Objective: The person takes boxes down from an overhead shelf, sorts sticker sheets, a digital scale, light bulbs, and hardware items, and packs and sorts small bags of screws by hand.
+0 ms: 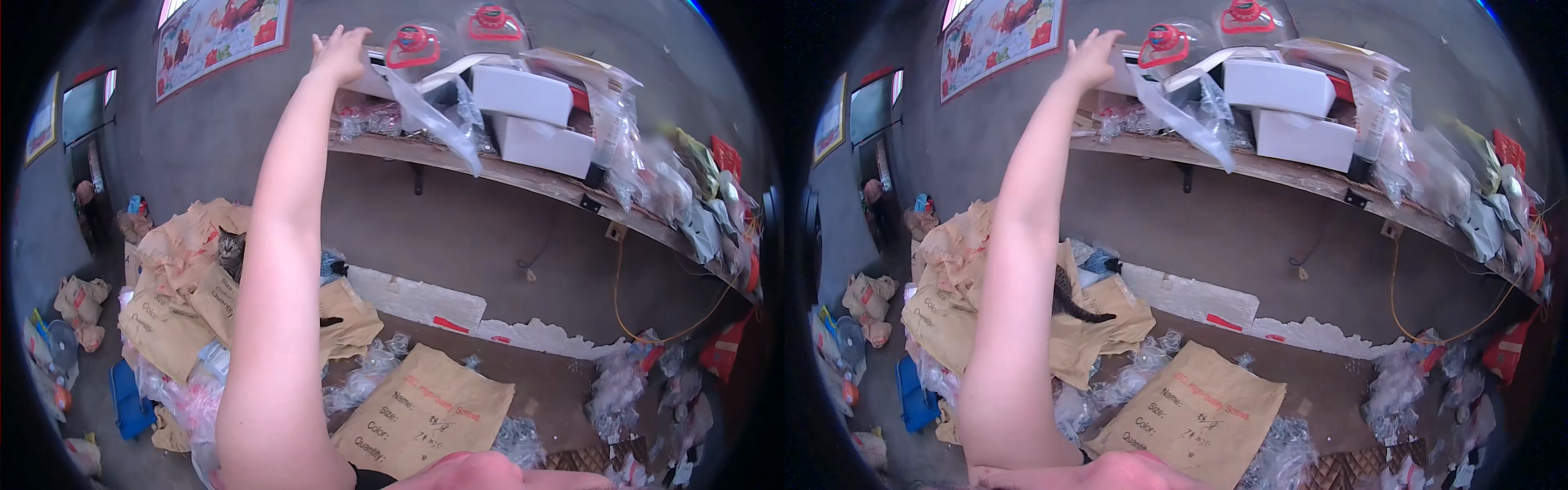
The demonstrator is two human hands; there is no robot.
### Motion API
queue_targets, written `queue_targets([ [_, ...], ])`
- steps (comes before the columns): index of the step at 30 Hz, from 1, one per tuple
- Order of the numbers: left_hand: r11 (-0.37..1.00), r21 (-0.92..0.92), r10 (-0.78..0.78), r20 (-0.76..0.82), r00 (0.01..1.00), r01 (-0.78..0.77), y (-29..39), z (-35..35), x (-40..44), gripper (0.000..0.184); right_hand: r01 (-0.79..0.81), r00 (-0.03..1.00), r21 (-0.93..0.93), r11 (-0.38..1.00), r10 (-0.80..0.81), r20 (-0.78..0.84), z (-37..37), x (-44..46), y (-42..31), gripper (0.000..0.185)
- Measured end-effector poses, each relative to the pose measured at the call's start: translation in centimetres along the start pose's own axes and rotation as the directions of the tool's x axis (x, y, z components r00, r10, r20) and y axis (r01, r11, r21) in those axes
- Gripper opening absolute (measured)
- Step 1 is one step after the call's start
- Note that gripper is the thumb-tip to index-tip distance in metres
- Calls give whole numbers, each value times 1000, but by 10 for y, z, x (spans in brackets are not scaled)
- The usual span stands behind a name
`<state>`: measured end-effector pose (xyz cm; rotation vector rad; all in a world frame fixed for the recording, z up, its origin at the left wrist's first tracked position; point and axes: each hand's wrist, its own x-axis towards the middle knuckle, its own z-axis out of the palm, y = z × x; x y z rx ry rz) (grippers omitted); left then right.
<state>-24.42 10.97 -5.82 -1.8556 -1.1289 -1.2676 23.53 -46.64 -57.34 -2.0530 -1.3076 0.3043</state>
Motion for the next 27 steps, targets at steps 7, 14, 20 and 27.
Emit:
queue_targets([
  [7,821,529,217,58,975,-214,-6,2,-37,101,493,708,-585,645,-688,-161,-68,90,-249,48],
  [14,693,586,569,-84,818,-421,-26,35,-20,76,604,-224,-796,-19,-963,-147,-42,203,-578,45],
  [20,774,487,561,-230,795,-406,-39,1,-43,59,557,-387,-822,-118,-913,-131,-10,335,-686,42],
  [27,891,269,411,-139,901,-365,-50,-38,-37,52,370,62,-875,313,-948,-313,5,348,-696,24],
])
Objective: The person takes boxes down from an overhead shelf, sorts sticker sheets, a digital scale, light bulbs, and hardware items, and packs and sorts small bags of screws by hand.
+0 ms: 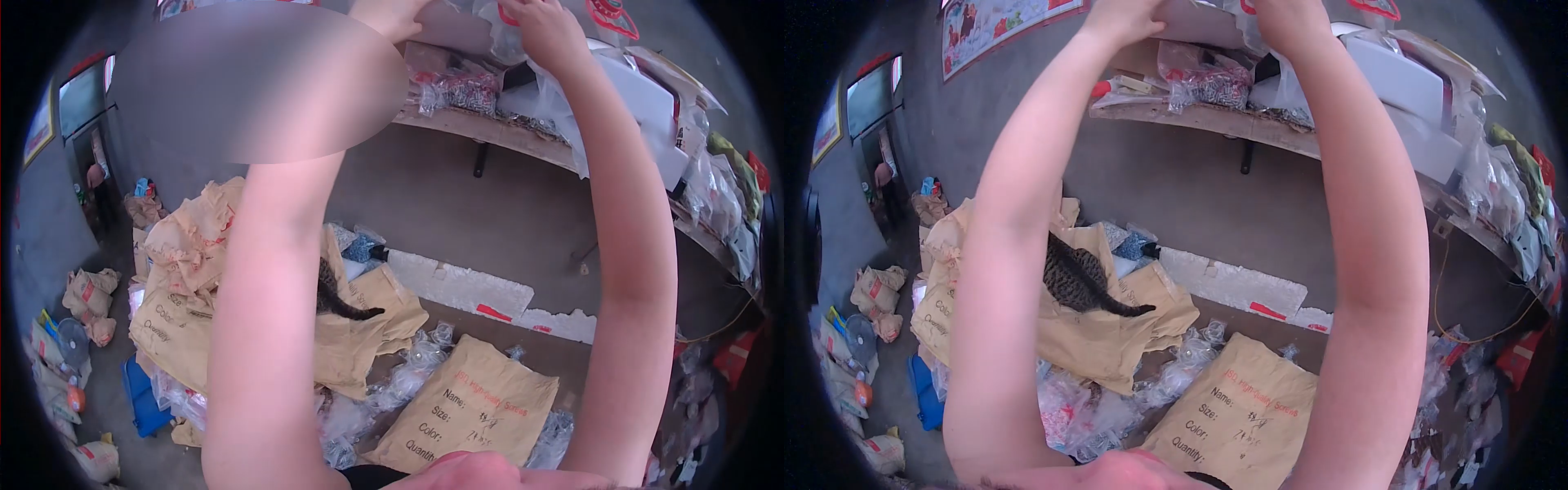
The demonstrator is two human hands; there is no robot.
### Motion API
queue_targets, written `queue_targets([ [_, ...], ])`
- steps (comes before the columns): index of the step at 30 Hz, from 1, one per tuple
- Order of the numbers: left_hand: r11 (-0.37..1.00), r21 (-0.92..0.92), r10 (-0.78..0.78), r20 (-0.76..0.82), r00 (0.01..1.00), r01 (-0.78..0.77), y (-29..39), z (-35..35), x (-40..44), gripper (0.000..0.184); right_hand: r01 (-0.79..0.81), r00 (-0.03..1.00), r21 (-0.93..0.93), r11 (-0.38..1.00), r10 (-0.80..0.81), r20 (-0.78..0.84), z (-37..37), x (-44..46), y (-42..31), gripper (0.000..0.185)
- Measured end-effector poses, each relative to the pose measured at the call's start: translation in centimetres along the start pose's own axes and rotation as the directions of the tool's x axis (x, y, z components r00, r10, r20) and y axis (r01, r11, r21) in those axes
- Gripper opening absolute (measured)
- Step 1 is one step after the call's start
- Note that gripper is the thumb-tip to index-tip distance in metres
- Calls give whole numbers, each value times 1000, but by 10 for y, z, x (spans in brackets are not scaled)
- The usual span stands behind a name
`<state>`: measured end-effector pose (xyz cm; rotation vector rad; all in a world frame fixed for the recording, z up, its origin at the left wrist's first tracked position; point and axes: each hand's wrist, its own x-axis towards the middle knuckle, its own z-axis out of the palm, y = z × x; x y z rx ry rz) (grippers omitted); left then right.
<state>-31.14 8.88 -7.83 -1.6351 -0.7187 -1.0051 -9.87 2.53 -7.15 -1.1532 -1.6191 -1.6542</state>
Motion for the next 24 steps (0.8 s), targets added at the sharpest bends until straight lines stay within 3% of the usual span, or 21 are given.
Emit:
queue_targets([
  [1,983,-161,72,-132,989,-93,-10,0,-2,49,-9,999,-18,1000,10,38,2,5,4,23],
  [2,981,-168,80,-120,989,-100,-12,3,-5,49,-22,997,-31,999,24,80,4,6,6,21],
  [4,992,-3,119,-201,972,-122,-18,-2,-3,48,-42,993,-32,999,45,107,4,7,7,20],
  [5,933,-313,114,-214,970,-178,-29,-10,-2,47,-51,990,-36,998,56,132,3,6,5,19],
  [6,934,-311,113,-209,971,-176,-30,-15,-1,47,-51,990,-30,998,54,132,0,4,3,19],
  [8,996,-19,78,-174,982,-82,-29,-33,0,46,-33,990,-45,998,38,134,-9,-1,-1,25],
  [12,990,-8,131,-245,960,-138,-49,-60,0,46,-53,986,-35,998,58,157,2,-9,6,33],
  [14,990,25,143,-229,963,-141,-52,-84,-4,46,291,949,379,878,-216,-229,20,-19,23,42],
  [16,992,38,125,-241,962,-119,-59,-104,-10,46,296,944,351,888,-217,-247,25,-20,24,46],
  [17,600,-769,20,-259,966,-219,-78,-106,-13,45,308,939,283,908,-243,-244,20,-21,22,46],
  [18,605,-766,23,-256,966,-217,-75,-123,-16,45,320,933,215,922,-269,-238,15,-22,20,46],
  [19,883,-434,80,-235,969,-179,-72,-141,-22,45,321,933,221,921,-268,-240,13,-23,17,46],
  [20,991,-16,124,-191,974,-129,-68,-157,-30,45,322,926,244,915,-251,-281,11,-24,14,43],
  [22,997,-39,60,-163,985,-67,-56,-191,-42,46,328,916,271,905,-235,-325,-8,-22,1,41],
  [24,997,-73,-13,-124,992,4,-42,-217,-61,47,79,970,267,960,-12,-243,-57,-30,-34,39],
])
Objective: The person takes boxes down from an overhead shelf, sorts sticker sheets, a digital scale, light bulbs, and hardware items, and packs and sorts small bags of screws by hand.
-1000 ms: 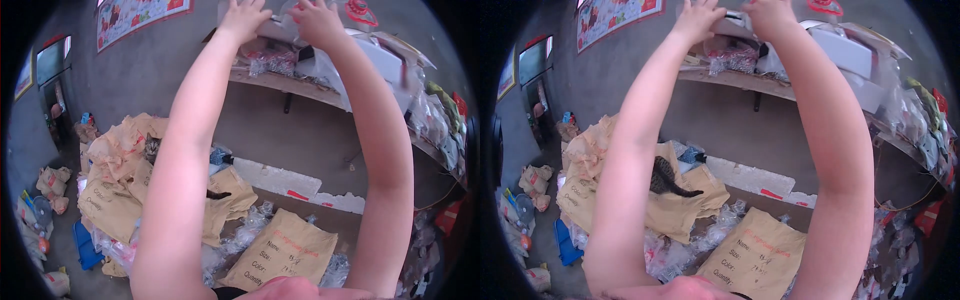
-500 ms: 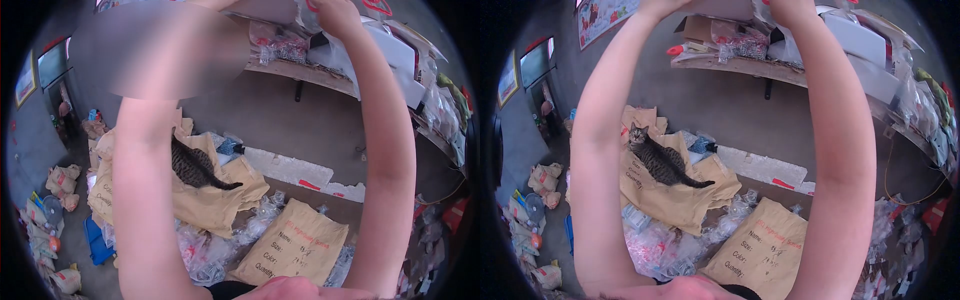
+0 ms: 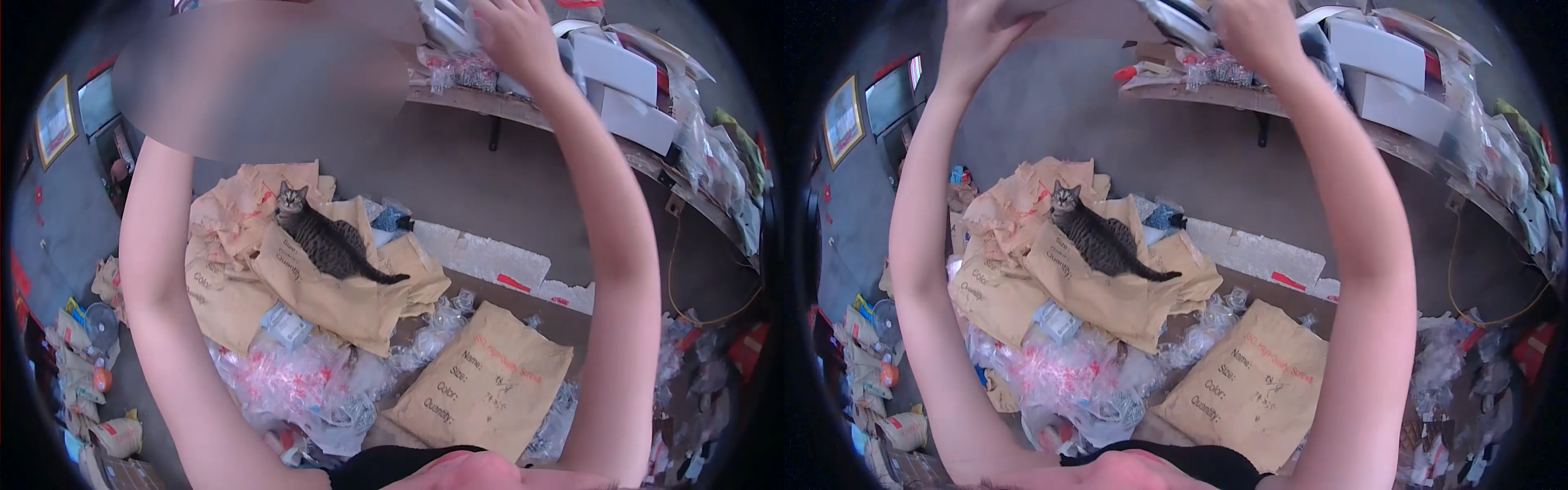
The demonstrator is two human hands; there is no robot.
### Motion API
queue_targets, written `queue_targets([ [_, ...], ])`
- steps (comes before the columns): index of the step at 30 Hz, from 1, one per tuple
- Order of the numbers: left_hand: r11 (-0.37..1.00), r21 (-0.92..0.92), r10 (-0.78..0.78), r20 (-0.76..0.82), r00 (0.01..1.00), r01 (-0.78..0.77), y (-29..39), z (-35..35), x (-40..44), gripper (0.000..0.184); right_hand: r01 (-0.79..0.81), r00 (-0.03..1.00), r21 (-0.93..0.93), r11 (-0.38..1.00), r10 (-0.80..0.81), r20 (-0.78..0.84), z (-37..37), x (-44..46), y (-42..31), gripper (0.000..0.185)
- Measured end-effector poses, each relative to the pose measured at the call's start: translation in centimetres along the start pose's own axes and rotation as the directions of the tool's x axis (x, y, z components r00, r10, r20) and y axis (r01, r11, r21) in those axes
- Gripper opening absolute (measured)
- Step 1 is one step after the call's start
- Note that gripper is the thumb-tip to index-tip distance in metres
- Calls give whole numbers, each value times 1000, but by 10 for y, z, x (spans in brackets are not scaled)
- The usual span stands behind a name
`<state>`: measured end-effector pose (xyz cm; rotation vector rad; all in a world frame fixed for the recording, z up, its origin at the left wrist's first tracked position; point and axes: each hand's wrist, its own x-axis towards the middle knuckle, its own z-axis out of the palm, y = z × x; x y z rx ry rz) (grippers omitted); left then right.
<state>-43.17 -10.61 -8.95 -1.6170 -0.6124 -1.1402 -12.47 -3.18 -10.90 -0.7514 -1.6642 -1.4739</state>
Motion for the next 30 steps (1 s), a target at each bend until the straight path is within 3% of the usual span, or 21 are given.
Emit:
queue_targets([
  [2,985,141,101,-37,994,-94,12,-28,-15,42,-70,968,406,911,160,-193,1,-41,-37,50],
  [4,988,143,58,-18,998,-55,10,-45,-45,44,-372,765,700,610,629,-141,-28,-92,-117,59],
  [5,991,134,26,-8,1000,-25,15,-50,-62,47,-394,495,916,-69,824,275,-41,-101,-144,62],
  [6,991,132,27,6,1000,-27,31,-58,-76,47,-167,256,693,-702,648,718,-49,-110,-161,65],
  [8,998,68,24,-52,998,-20,76,-73,-108,40,33,262,421,-907,414,872,-31,-158,-164,72],
  [10,999,-15,46,0,999,-46,115,-75,-144,43,-46,291,390,-920,361,886,-10,-200,-184,68],
  [13,994,-109,-7,28,1000,9,159,-73,-191,46,2,155,343,-939,339,928,-43,-229,-201,66],
  [16,981,-181,-63,48,997,71,190,-79,-231,42,-101,-2,416,-904,419,908,-83,-278,-201,63],
  [19,982,-186,-36,30,999,41,230,-93,-268,36,-354,-101,414,-839,474,875,-134,-353,-189,61],
  [20,976,-218,0,38,999,8,245,-99,-284,34,-406,-187,413,-815,516,836,-157,-377,-186,62],
  [24,895,-445,25,137,990,39,308,-107,-349,28,-754,-268,224,-618,600,754,-265,-490,-153,60],
  [28,778,-613,-18,196,980,137,386,-101,-410,24,-863,-371,45,-504,691,621,-385,-532,-145,61],
  [30,728,-664,21,270,963,170,423,-99,-439,22,-855,-440,-42,-517,681,585,-437,-554,-143,63],
])
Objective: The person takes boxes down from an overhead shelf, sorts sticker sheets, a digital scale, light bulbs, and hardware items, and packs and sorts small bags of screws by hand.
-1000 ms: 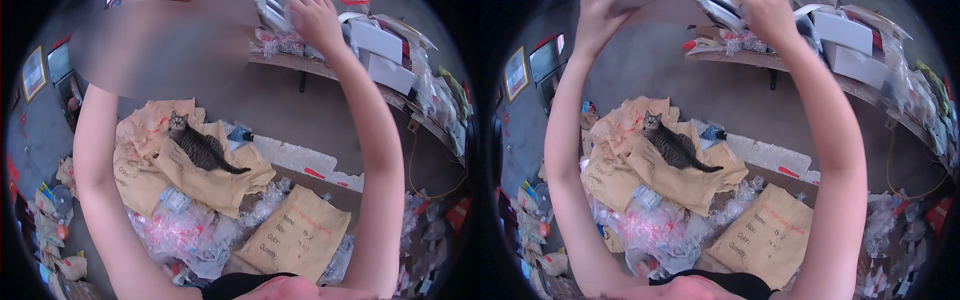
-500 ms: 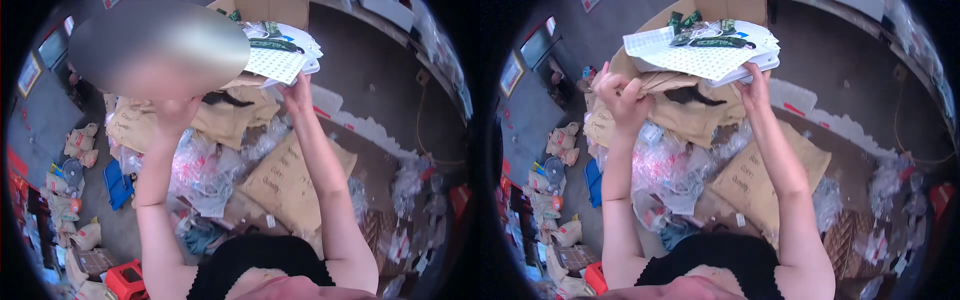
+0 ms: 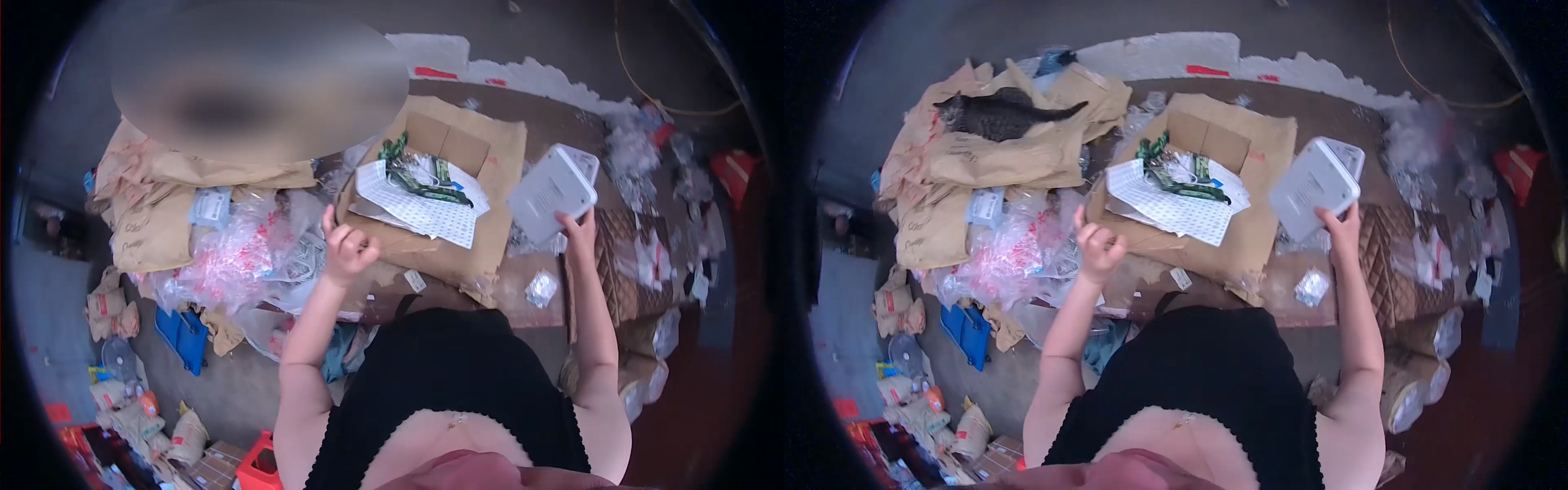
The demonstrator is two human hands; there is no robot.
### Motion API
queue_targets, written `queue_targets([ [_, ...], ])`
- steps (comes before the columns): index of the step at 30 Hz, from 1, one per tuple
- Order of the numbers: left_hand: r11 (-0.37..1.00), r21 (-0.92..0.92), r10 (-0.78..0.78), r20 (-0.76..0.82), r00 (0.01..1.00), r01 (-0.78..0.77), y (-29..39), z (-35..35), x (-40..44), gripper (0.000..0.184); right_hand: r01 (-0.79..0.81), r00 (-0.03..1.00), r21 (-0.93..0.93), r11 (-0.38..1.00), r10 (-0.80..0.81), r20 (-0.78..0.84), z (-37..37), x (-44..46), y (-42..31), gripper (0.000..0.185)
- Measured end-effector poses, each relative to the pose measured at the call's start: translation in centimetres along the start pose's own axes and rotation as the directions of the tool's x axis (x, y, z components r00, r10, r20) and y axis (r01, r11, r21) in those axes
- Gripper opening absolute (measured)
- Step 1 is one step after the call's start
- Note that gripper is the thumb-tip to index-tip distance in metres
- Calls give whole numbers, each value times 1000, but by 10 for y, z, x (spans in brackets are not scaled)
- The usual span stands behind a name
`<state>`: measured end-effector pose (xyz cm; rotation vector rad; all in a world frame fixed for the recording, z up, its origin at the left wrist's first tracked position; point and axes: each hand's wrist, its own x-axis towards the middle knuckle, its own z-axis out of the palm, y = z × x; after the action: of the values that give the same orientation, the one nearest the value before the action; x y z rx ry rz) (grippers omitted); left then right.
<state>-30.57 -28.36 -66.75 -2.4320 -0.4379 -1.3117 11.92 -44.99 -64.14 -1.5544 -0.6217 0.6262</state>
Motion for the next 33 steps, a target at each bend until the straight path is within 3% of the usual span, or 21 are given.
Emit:
queue_targets([
  [3,996,-50,-60,124,990,67,38,31,-36,18,-16,996,13,1000,17,-84,-45,-42,13,61],
  [7,985,-90,-126,223,967,149,93,56,-102,16,9,995,-253,967,-33,-93,-78,-62,43,62],
  [9,967,-133,-143,430,891,219,116,51,-125,19,33,997,-371,928,-58,-56,-80,-68,58,62],
  [10,964,-142,-141,439,887,223,119,50,-128,19,84,996,-429,899,-92,1,-77,-69,65,61],
  [12,948,-41,-232,592,772,317,125,44,-133,18,155,987,-446,882,-152,44,-57,-73,68,56],
  [14,919,-82,-254,624,739,385,121,31,-109,26,150,989,-528,836,-130,76,-53,-72,91,58],
  [17,766,-201,-334,686,646,610,116,20,-69,44,152,988,-690,708,-96,120,-41,-78,103,61],
  [18,764,-199,-334,692,640,614,113,23,-62,44,150,989,-767,624,-82,127,-35,-79,103,63],
  [20,742,-196,-352,700,621,641,103,37,-48,42,164,986,-786,596,-111,122,-20,-84,91,66],
  [21,740,-195,-348,708,615,643,96,47,-39,42,167,986,-804,571,-86,143,-15,-84,84,67],
  [23,986,-40,-98,639,762,161,79,71,-25,36,182,983,-814,552,-79,166,-7,-85,77,69],
  [24,986,-43,-97,644,759,162,70,86,-30,36,177,984,-814,552,-73,165,-6,-85,77,69],
  [26,976,-204,72,644,762,80,55,109,-42,37,137,988,-835,533,-12,154,-4,-86,75,67],
  [27,975,-208,79,642,762,75,55,111,-44,37,132,989,-834,535,-13,148,-4,-86,73,67],
  [29,925,-252,30,795,605,285,66,93,-34,39,67,997,-846,530,0,79,-6,-91,68,69],
  [30,924,-253,32,799,601,287,71,81,-28,39,63,997,-846,530,7,78,-8,-91,68,69],
  [32,900,-355,77,700,710,253,76,51,-5,40,23,999,-844,536,16,37,-15,-92,69,69],
  [33,873,-372,37,694,719,315,74,39,1,39,43,999,-848,528,-22,37,-16,-92,70,71],
])
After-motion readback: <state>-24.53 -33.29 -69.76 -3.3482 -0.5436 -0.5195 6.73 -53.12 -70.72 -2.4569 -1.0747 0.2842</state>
